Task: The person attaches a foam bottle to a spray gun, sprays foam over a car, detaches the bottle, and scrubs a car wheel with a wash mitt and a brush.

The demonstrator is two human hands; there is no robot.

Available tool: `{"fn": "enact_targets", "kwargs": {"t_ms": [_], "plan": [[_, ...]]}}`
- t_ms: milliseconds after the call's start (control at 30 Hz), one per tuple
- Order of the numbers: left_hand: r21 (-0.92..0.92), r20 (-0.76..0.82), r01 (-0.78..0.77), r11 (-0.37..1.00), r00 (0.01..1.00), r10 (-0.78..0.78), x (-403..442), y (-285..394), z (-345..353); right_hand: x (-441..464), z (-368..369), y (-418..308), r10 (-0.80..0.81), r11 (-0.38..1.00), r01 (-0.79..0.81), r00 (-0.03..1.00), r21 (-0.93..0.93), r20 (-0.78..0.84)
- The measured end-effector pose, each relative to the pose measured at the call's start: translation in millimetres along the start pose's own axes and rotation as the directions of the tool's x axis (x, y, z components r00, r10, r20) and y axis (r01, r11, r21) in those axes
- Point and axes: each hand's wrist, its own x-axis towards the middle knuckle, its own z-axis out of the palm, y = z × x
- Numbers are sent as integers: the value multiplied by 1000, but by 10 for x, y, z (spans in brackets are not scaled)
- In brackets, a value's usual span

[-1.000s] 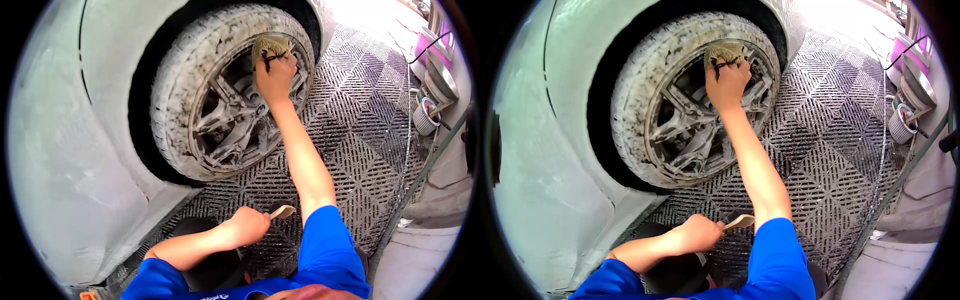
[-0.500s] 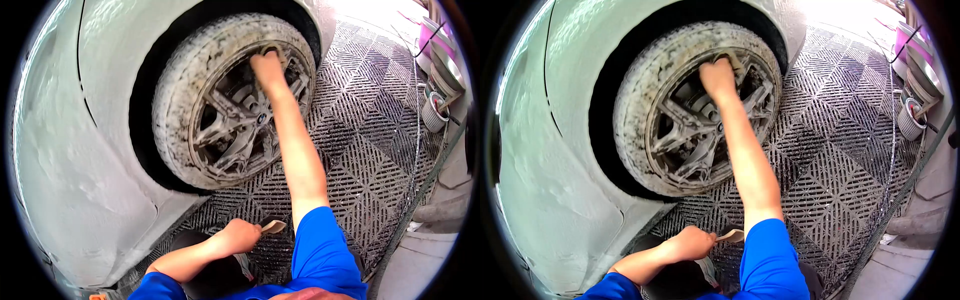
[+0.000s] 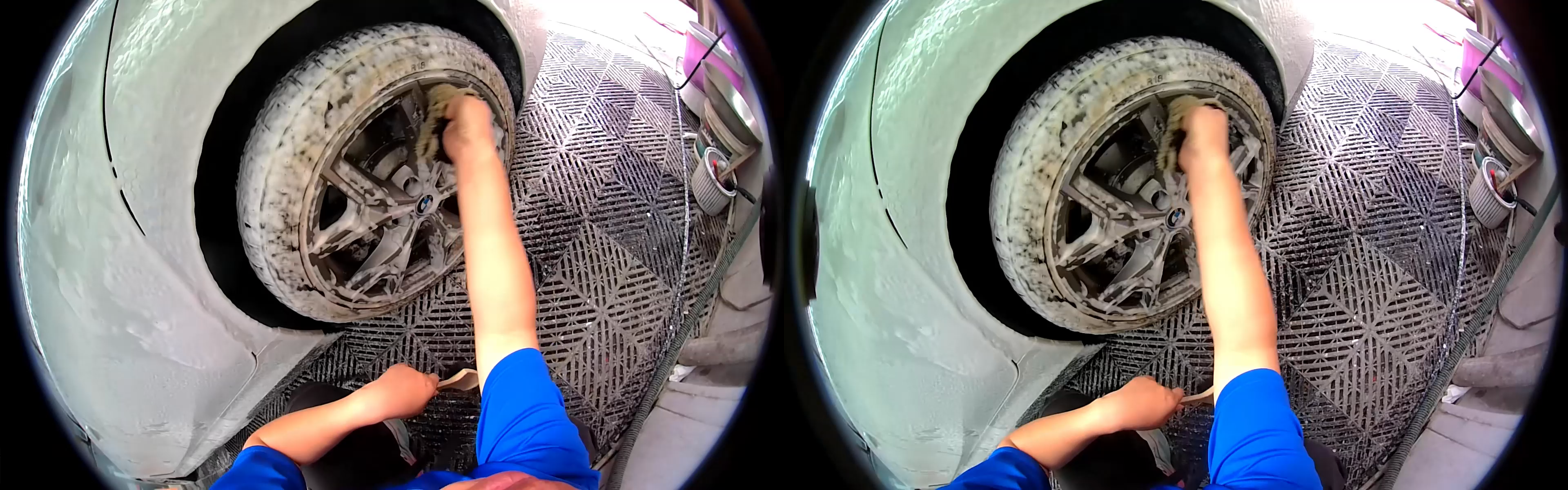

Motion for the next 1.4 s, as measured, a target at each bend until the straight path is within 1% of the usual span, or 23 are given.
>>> {"fn": "enact_targets", "kwargs": {"t_ms": [33, 100, 167, 200, 233, 300, 333, 400, 433, 500, 567, 633, 667, 700, 733, 800, 900, 967, 1000, 1033, 1233, 1367, 1400], "plan": [[-5, -6, 13, 1000, 1000, -13, -14, 0, 16, 402, -207, 92, 112, 985, -118, 992, 125, 51], [4, -2, 23, 1000, 1000, -23, -9, -48, 35, 368, -226, -143, 278, 919, -312, 946, 242, 165], [30, 66, 33, 999, 997, -35, 32, -75, 74, 393, -52, 127, 111, 988, -100, 990, 122, -92], [28, 71, 30, 999, 997, -32, 29, -49, 87, 285, 15, 331, -163, 962, 152, 986, -227, -34], [54, 61, 26, 998, 998, -29, 31, -19, 89, 172, 87, 529, -425, 758, 372, 905, -535, 27], [84, 51, 17, 996, 998, -22, 22, -2, 85, -133, 46, 559, -562, 514, 563, 791, -648, 242], [55, 37, -17, 998, 999, 15, 17, 8, 85, -178, -4, 564, -565, 510, 562, 790, -651, 239], [17, 60, -63, 998, 996, 62, 17, 69, 16, -225, -181, 663, -468, 331, 544, 804, -771, 367], [13, 61, -67, 998, 996, 66, 30, 77, 22, -235, -292, 776, -466, 328, 541, 806, -774, 366], [36, 53, -100, 994, 994, 98, 58, 89, 64, -258, -547, 1077, -593, 4, 704, 574, -710, 565], [73, 46, -117, 990, 992, 114, 75, 104, 100, -392, -679, 1176, -534, 11, 703, 606, -711, 590], [90, 32, -100, 991, 995, 98, 79, 108, 109, -443, -709, 1155, -532, -130, 676, 570, -725, 626], [87, 30, -94, 992, 995, 92, 65, 105, 99, -356, -639, 1099, -562, 300, 593, 743, -747, 364], [82, 45, -88, 993, 995, 85, 47, 109, 82, -227, -608, 991, -572, 314, 581, 747, -751, 339], [73, 60, -80, 994, 995, 76, 35, 110, 77, -86, -501, 963, -569, 737, 598, 800, -315, 190], [61, 44, -59, 996, 997, 57, -16, 95, 86, 339, -637, 785, -504, 370, 564, 789, -738, 351], [81, 59, -44, 996, 998, 39, -106, 68, 109, 403, -747, 1022, -517, 654, 633, 773, -413, 366], [99, 27, -37, 994, 999, 34, -109, 46, 161, 109, -796, 1213, -592, 445, 659, 725, -606, 353], [98, 23, -44, 994, 999, 41, -89, 60, 150, -4, -870, 1371, -573, 500, 621, 759, -603, 307], [107, 53, -48, 993, 998, 42, -39, 90, 129, -91, -1074, 1594, -542, 318, 677, 704, -663, 459], [82, 79, -59, 995, 995, 53, 31, 123, 144, -191, -853, 1357, -616, 220, 711, 632, -668, 470], [48, 108, -81, 996, 991, 76, 28, 91, 68, -193, -835, 1301, -629, 319, 673, 677, -667, 382], [43, 79, -81, 996, 994, 78, 42, 55, 125, -220, -843, 1215, -585, 357, 626, 728, -693, 356]]}}
